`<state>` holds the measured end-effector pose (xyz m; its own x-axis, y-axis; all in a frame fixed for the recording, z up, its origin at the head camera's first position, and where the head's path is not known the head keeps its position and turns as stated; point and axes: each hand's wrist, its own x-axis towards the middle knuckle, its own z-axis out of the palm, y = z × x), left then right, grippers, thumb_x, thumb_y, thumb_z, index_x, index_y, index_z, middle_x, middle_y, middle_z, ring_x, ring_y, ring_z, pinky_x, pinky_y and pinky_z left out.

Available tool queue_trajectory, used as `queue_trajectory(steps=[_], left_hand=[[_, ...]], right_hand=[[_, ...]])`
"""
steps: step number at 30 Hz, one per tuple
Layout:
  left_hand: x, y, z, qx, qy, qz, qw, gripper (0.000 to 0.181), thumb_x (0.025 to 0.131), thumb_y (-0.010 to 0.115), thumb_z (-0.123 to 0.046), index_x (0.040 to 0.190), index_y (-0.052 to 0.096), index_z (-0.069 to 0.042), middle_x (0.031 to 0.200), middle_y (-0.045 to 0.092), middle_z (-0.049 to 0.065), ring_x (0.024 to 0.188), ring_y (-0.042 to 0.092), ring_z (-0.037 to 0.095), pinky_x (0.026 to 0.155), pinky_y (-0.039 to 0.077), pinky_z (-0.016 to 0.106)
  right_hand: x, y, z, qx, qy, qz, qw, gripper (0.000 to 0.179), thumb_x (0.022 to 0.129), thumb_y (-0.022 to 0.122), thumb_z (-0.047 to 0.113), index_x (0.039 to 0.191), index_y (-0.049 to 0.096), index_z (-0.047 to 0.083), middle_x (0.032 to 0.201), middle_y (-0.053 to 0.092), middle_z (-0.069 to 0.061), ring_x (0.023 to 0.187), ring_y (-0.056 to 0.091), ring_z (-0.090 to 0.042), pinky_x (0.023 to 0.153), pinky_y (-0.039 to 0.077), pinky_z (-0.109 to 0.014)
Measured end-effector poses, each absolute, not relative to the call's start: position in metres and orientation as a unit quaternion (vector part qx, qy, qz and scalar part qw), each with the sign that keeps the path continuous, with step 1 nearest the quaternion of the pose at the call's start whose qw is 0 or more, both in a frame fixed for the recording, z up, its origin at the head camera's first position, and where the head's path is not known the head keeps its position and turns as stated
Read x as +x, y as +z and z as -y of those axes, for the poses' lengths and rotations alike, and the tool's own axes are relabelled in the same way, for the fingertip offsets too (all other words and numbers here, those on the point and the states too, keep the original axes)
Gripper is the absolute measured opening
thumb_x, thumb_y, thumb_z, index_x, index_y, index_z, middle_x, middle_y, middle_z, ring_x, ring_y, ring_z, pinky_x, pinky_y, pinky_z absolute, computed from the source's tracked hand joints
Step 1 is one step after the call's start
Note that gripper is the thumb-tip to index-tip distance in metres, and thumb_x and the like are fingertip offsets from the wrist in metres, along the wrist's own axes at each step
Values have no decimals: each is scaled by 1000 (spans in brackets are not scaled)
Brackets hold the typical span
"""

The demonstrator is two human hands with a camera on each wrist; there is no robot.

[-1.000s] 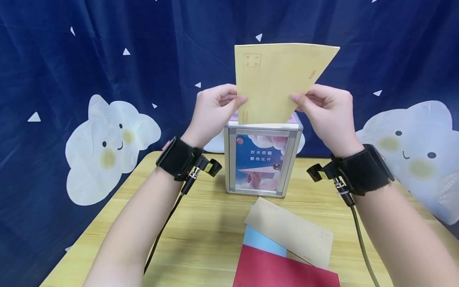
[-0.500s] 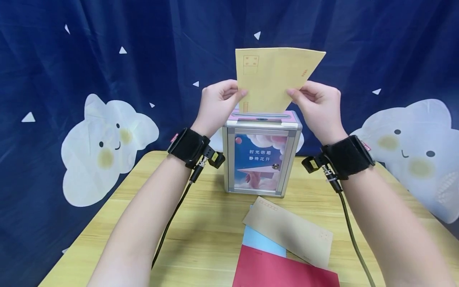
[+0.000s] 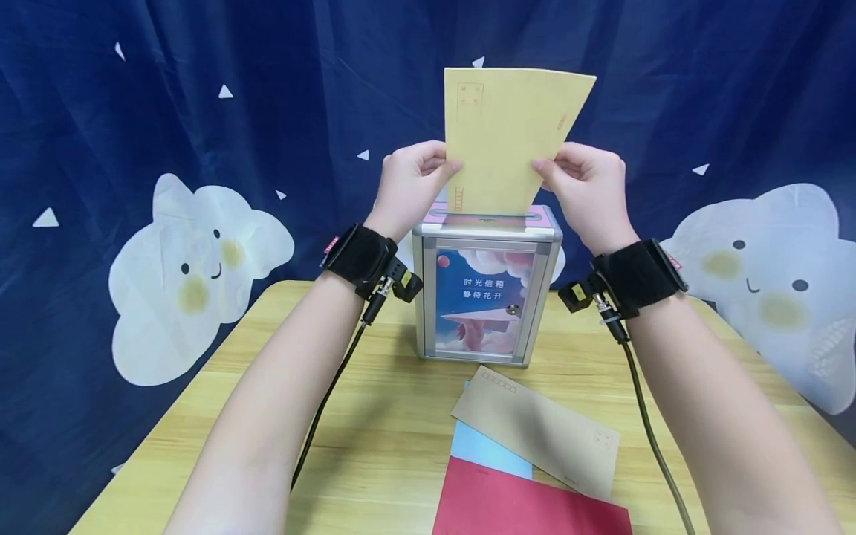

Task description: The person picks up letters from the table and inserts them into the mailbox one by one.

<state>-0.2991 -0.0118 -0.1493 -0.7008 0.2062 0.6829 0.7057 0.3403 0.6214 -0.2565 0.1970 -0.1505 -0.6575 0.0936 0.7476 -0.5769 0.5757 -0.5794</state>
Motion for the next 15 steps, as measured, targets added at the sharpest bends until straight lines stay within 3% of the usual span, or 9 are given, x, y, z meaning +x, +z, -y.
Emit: queue_trajectory(steps=[9, 15], left_hand=[[-308, -145, 11, -271, -502, 789, 226, 19, 89, 62, -18, 103, 68, -8, 98, 71, 6, 94, 63, 9, 92, 44, 25], [-314, -143, 7, -265, -488, 805, 209, 22, 90, 60, -19, 108, 66, -8, 103, 69, 6, 98, 61, 9, 92, 44, 26]], right_hand=[[-265, -142, -199, 143, 450, 812, 341, 24, 85, 65, 18, 99, 69, -1, 79, 68, 8, 72, 64, -6, 71, 53, -18], [-270, -139, -204, 130, 483, 812, 300, 25, 87, 64, 16, 105, 67, -1, 83, 68, 7, 79, 64, -7, 73, 53, -20]])
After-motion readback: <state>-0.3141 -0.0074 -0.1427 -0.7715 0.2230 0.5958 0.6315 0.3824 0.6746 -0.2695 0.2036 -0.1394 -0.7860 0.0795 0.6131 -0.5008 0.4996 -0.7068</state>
